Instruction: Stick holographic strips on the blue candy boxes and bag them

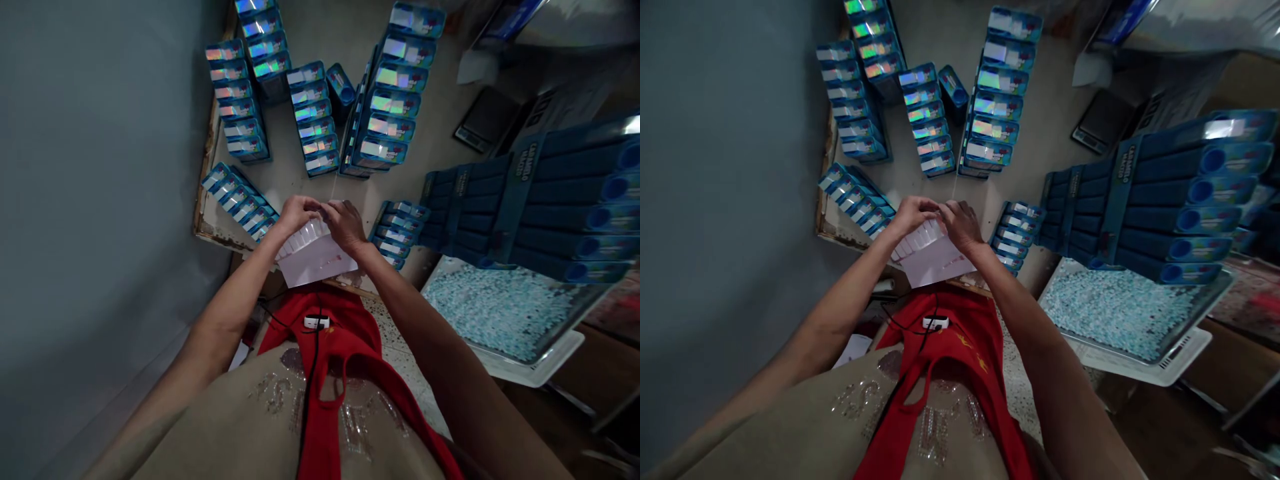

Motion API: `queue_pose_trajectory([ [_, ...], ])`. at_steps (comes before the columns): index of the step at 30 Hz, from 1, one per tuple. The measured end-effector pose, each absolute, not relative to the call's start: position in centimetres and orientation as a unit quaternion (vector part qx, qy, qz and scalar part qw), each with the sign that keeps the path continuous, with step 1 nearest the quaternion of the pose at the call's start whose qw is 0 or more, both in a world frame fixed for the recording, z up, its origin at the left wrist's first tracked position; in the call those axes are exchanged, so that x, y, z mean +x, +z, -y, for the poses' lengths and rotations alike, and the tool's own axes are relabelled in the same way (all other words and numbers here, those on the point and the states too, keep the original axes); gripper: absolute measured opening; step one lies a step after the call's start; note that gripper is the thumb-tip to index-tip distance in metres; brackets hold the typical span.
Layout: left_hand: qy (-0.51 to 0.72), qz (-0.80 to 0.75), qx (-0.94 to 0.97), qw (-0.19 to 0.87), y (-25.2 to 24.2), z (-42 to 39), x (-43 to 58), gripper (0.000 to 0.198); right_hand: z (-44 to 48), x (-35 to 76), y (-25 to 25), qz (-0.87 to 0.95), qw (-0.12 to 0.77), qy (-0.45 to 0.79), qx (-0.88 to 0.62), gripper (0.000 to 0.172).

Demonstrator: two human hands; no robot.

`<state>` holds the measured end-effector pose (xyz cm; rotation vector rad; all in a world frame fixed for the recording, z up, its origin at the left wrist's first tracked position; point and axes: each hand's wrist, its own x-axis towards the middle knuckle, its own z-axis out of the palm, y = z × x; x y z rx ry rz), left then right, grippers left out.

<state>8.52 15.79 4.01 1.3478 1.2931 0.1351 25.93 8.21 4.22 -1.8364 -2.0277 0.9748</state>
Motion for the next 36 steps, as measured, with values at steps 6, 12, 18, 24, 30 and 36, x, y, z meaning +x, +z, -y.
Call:
queue_pose_trajectory([
  [6,0.045,-0.571,0.528,0.627,3.5,-15.8,7.9,0.050,-8.5,26.0,3.0,0.693,0.137,0.335,-0.623,0.032],
  [12,0.043,-0.601,0.519,0.606,2.5,-16.2,7.9,0.049,-8.0,24.8,3.3,0.733,0.076,0.315,-0.598,0.046],
  [18,0.011,-0.639,0.508,0.577,2.3,-16.3,8.2,0.056,-4.8,24.5,3.4,0.751,0.021,0.309,-0.583,0.059],
  [24,0.025,-0.640,0.523,0.562,2.5,-16.1,8.2,0.051,-2.6,25.6,5.8,0.728,-0.006,0.343,-0.594,0.039],
  [30,0.048,-0.607,0.628,0.484,3.7,-15.4,8.9,0.046,-1.2,27.3,10.0,0.618,0.103,0.361,-0.690,0.016],
  [36,0.134,-0.579,0.635,0.494,7.6,-13.1,11.2,0.023,-0.1,29.8,15.1,0.375,0.260,0.468,-0.757,0.025],
])
